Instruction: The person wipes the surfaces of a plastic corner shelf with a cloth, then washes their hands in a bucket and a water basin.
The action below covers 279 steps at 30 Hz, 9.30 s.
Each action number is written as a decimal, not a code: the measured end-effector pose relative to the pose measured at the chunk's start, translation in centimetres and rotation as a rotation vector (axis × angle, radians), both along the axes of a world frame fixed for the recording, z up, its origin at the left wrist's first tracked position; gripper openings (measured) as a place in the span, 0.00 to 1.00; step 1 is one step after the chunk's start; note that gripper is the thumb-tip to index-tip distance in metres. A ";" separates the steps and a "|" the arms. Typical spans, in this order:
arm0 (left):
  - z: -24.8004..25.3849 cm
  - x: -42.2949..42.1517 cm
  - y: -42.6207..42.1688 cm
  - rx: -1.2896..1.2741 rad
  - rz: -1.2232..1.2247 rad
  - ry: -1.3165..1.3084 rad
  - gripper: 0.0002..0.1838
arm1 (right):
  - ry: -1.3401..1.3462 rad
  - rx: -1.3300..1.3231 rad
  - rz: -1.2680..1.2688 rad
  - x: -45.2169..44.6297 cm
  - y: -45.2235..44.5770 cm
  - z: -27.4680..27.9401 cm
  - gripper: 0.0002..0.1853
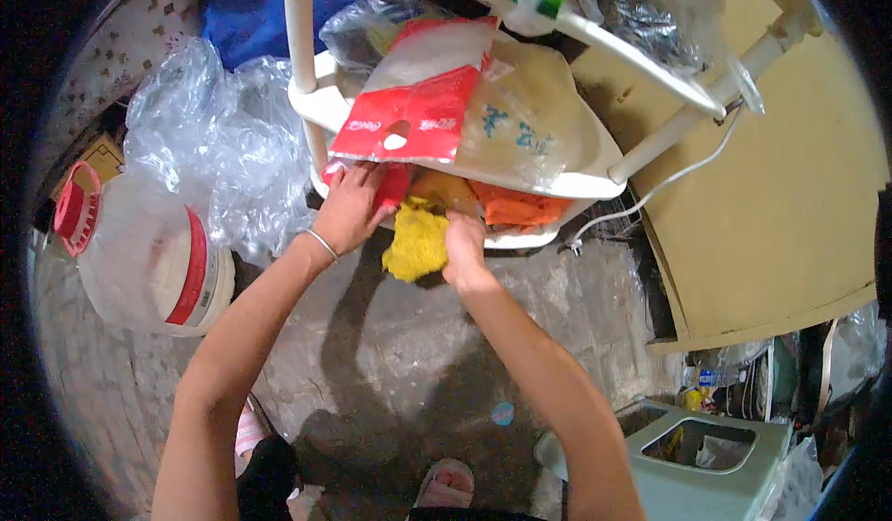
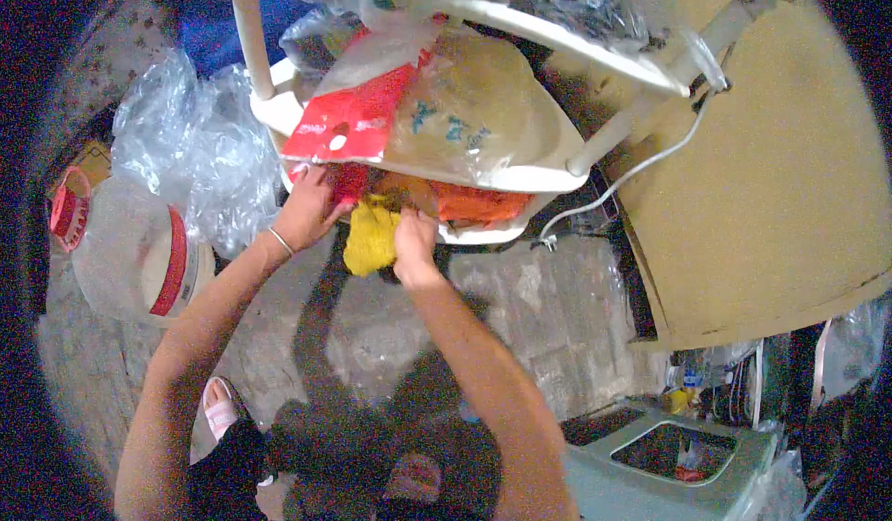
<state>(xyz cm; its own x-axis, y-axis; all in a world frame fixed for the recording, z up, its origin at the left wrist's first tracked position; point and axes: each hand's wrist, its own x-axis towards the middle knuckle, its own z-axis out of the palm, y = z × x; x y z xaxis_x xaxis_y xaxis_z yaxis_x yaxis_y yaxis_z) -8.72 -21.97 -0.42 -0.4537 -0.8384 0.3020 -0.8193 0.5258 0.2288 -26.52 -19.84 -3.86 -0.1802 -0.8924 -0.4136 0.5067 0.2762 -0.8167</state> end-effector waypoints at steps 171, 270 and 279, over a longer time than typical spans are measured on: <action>16.2 0.8 1.9 -0.332 -0.201 0.552 0.09 | 0.425 -0.082 1.438 -10.4 12.7 7.4 0.18; 8.2 4.5 -5.6 -0.270 0.269 0.955 0.29 | 2.204 -0.326 0.487 -13.3 -24.6 12.8 0.16; 8.6 4.4 -5.3 -0.243 0.265 0.996 0.28 | 2.308 -1.102 0.262 -3.2 -29.8 13.9 0.19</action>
